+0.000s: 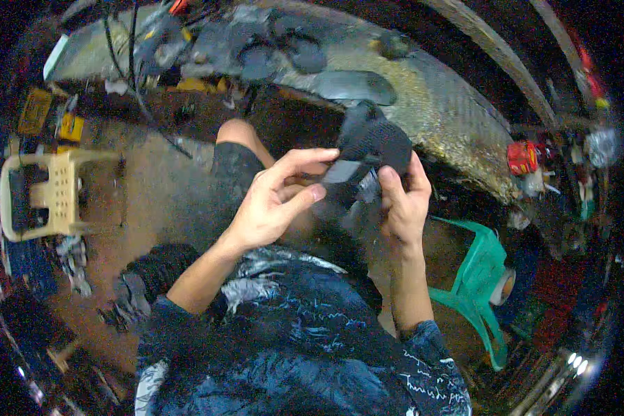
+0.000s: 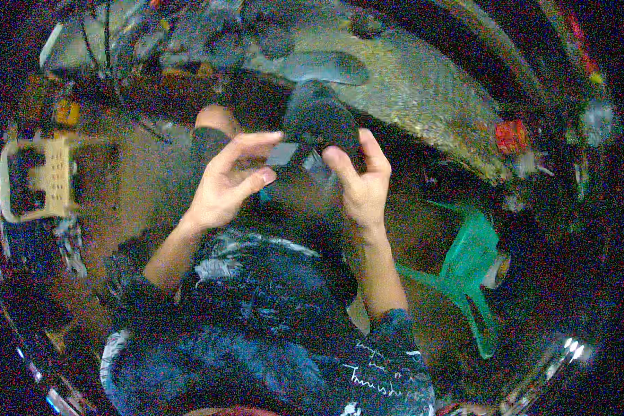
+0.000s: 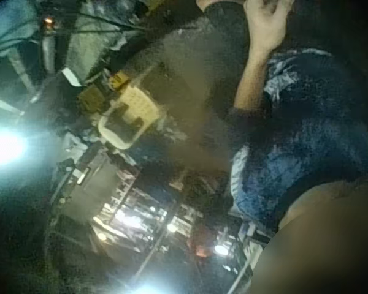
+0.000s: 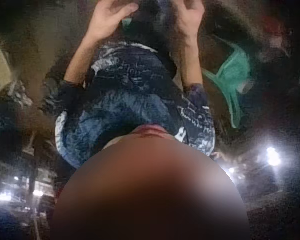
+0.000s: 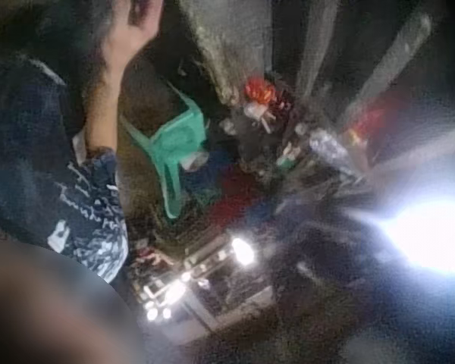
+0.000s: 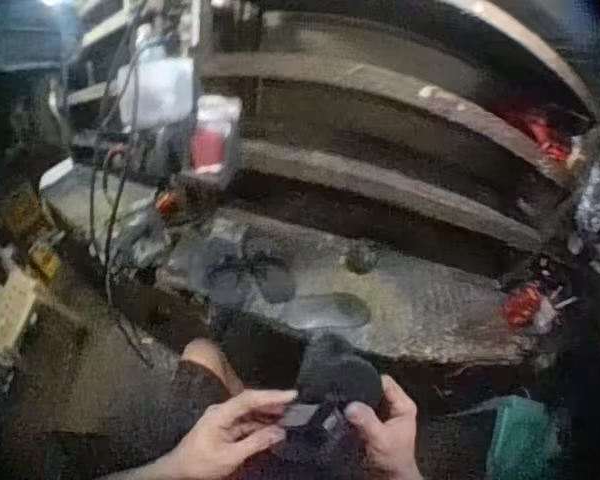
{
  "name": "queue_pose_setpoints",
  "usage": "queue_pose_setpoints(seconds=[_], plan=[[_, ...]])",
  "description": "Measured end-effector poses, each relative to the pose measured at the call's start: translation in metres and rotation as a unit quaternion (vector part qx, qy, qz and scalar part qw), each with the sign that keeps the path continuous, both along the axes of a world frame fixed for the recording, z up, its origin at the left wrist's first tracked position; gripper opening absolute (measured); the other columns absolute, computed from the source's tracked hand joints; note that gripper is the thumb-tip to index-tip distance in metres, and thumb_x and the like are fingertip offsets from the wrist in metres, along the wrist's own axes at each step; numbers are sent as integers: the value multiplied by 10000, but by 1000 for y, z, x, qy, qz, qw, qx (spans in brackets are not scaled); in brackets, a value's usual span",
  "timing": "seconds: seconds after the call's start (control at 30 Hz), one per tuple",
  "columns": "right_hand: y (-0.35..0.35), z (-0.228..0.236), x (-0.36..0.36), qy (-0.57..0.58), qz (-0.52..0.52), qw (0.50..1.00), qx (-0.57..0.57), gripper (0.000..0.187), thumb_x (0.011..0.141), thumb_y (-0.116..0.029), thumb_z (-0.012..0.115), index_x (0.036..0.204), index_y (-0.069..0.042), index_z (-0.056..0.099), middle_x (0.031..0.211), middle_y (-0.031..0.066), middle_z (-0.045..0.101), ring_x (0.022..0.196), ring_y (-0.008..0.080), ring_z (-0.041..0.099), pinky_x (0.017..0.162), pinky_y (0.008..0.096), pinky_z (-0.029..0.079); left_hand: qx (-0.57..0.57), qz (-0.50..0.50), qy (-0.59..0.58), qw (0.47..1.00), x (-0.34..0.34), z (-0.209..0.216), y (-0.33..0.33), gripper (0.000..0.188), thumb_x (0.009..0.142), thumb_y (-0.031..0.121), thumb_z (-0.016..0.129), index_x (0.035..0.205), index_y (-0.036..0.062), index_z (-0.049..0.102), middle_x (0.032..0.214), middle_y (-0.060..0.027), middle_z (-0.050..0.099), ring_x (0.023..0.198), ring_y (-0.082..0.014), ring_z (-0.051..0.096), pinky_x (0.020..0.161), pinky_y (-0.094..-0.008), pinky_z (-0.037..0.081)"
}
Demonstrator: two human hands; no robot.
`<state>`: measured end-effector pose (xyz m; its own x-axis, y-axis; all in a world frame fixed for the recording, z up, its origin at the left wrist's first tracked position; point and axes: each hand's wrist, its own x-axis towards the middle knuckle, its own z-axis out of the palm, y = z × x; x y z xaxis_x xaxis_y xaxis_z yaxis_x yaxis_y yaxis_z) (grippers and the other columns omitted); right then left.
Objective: The person assembles black slipper sandals by pressing the upper straps onto the soles. They handle multiple pairs one at a time, aligning and pressing the components together, then placing the finished slippers on a nearby table.
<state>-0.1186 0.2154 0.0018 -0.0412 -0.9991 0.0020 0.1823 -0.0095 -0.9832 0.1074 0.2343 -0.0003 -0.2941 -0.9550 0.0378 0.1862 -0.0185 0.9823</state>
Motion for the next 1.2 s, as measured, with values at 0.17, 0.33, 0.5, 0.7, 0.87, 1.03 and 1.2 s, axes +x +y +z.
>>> queue_pose_setpoints(seconds=[0.17, 0.33, 0.5, 0.7, 0.87, 1.03, 1.2], plan=[[65, -31, 11, 131, 8, 991, 17, 336, 798, -102, 880, 1058, -23, 683, 1098, 74, 719, 1001, 210, 642, 968, 365, 482, 195, -111, 87, 971, 39, -33, 37, 706, 999, 323, 714, 1563, 37, 399, 1444, -141, 545, 1355, -240, 507, 1145, -398, 400], [104, -51, 14, 196, 124, 970, -70, 287, 821, -105, 861, 1028, -28, 677, 1125, 95, 712, 1011, 229, 646, 982, 382, 471, 122, -235, -128, 956, 50, -56, 78, 594, 956, 332, 765, 1332, -94, 592, 1220, -225, 672, 1147, -294, 659, 993, -388, 511], [113, -21, 15, 178, 100, 970, 130, 250, 870, -119, 828, 1045, -22, 678, 1045, 56, 716, 959, 191, 655, 930, 348, 494, 144, -189, -107, 965, 31, -56, 102, 400, 954, 345, 708, 1094, -28, 677, 1065, -221, 652, 1075, -389, 636, 944, -449, 490], [107, -12, 26, 87, 116, 956, 255, 287, 925, -130, 795, 1156, -3, 681, 1071, 31, 711, 963, 115, 644, 857, 289, 519, 101, -167, -154, 969, 32, -44, 102, 309, 967, 245, 727, 1119, -19, 677, 919, -158, 628, 957, -308, 646, 852, -408, 498], [102, -6, 26, 49, 144, 945, 291, 274, 921, -95, 788, 1158, -2, 689, 1050, 36, 732, 932, 113, 673, 823, 293, 545, 233, 22, 43, 971, 29, -13, 103, 683, 895, 240, 825, 1444, 37, 472, 1150, -193, 682, 1130, -269, 681, 978, -394, 520], [102, -10, 17, 112, 235, 942, 210, 294, 913, -46, 779, 1190, -2, 691, 1041, 55, 750, 902, 116, 688, 781, 288, 566, 183, -40, -180, 966, 31, -8, 93, 605, 905, 189, 822, 1399, 21, 515, 1085, -156, 741, 1061, -197, 718, 891, -366, 556], [112, -25, 5, -159, 85, 952, 248, 607, 855, 33, 784, 1408, 1, 539, 1248, 162, 666, 1102, 260, 703, 879, 382, 622, 355, 86, -2, 931, 29, -6, 102, 476, 961, 101, 753, 1373, 13, 530, 1171, -87, 735, 1057, -175, 698, 928, -337, 555]])
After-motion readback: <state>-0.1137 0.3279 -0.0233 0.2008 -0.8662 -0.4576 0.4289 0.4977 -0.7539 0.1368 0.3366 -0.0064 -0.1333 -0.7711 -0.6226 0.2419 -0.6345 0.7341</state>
